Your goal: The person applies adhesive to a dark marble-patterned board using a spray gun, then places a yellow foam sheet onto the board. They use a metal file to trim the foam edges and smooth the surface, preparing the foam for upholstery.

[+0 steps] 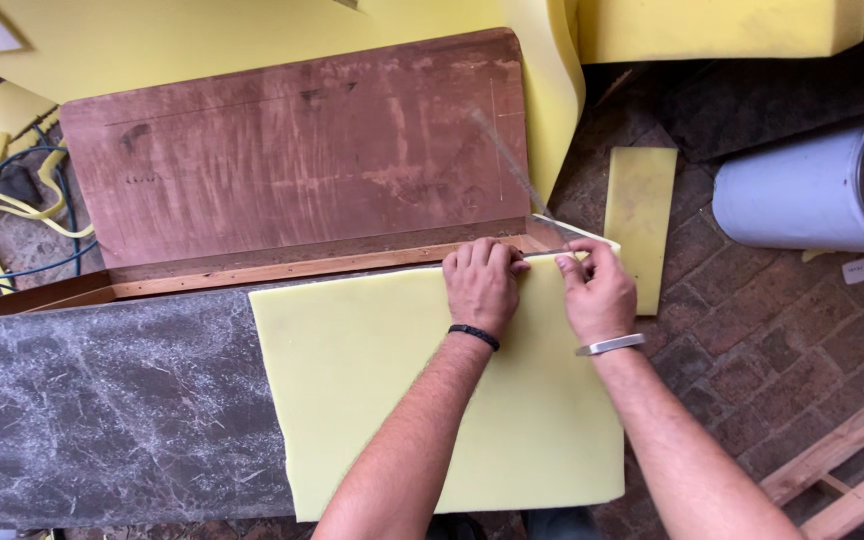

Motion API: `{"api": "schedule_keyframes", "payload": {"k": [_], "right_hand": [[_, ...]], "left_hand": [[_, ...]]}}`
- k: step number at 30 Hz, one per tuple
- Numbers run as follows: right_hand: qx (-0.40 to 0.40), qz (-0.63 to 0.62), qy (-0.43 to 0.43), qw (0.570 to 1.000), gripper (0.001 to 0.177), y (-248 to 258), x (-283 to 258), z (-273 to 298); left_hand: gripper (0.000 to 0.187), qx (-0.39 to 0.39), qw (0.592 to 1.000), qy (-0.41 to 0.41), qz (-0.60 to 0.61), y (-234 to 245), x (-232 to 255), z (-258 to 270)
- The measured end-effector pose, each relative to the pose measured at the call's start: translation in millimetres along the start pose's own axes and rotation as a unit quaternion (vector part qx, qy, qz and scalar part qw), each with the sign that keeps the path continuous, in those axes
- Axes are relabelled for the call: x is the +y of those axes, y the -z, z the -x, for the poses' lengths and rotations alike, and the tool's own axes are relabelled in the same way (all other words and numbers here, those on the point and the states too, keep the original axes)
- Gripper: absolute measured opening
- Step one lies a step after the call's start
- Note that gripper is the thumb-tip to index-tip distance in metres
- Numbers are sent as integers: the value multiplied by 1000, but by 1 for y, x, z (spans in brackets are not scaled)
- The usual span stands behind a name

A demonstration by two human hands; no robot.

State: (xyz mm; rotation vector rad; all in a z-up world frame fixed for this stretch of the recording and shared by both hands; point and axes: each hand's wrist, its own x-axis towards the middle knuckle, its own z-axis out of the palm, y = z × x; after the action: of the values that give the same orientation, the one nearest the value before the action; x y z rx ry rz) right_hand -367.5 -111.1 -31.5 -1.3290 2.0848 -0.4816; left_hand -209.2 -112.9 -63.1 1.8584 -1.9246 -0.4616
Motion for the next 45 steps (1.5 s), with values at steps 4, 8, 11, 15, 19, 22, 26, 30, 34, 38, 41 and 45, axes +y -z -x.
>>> {"api": "schedule_keyframes", "payload": {"k": [4, 8, 11, 15, 19, 22, 26, 30, 34, 38, 41, 45], "right_hand": [[62, -69, -106, 990, 40, 31, 17, -14], [37, -111, -74, 990, 44, 23, 43, -34], [60, -118, -73, 989, 40, 5, 57, -38], [89, -106, -39, 990, 33, 1, 63, -23], [52, -48, -79, 994, 21, -9, 48, 11], [5, -82, -17, 996, 23, -25, 26, 49], [-93, -93, -39, 991, 16, -55, -29, 96], [-147, -96, -23, 984, 19, -80, -88, 109], [-156, -123, 14, 980, 27, -105, -138, 102], [-162, -106, 39, 980, 30, -128, -176, 95], [-170, -84, 49, 981, 29, -143, -194, 96], [-174, -37, 44, 983, 27, -150, -201, 95]], "left_hand": [[21, -10, 1000, 7, -12, 3, 0, -4], [20, -13, 1000, 4, 3, 6, 1, -7], [21, -23, 999, 20, 29, 11, 1, -6], [34, 40, 995, -11, 90, 25, -11, 2], [37, 104, 988, 27, 110, 59, -49, 40], [38, 142, 970, 155, 125, 91, -82, 82], [21, 200, 918, 324, 113, 145, -136, 111], [19, 223, 904, 363, 45, 180, -190, 98], [19, 186, 926, 330, -15, 185, -218, 78], [18, 124, 913, 389, 0, 179, -221, 68], [15, 129, 924, 356, -40, 179, -213, 67], [8, 170, 942, 282, -57, 184, -189, 74]]}}
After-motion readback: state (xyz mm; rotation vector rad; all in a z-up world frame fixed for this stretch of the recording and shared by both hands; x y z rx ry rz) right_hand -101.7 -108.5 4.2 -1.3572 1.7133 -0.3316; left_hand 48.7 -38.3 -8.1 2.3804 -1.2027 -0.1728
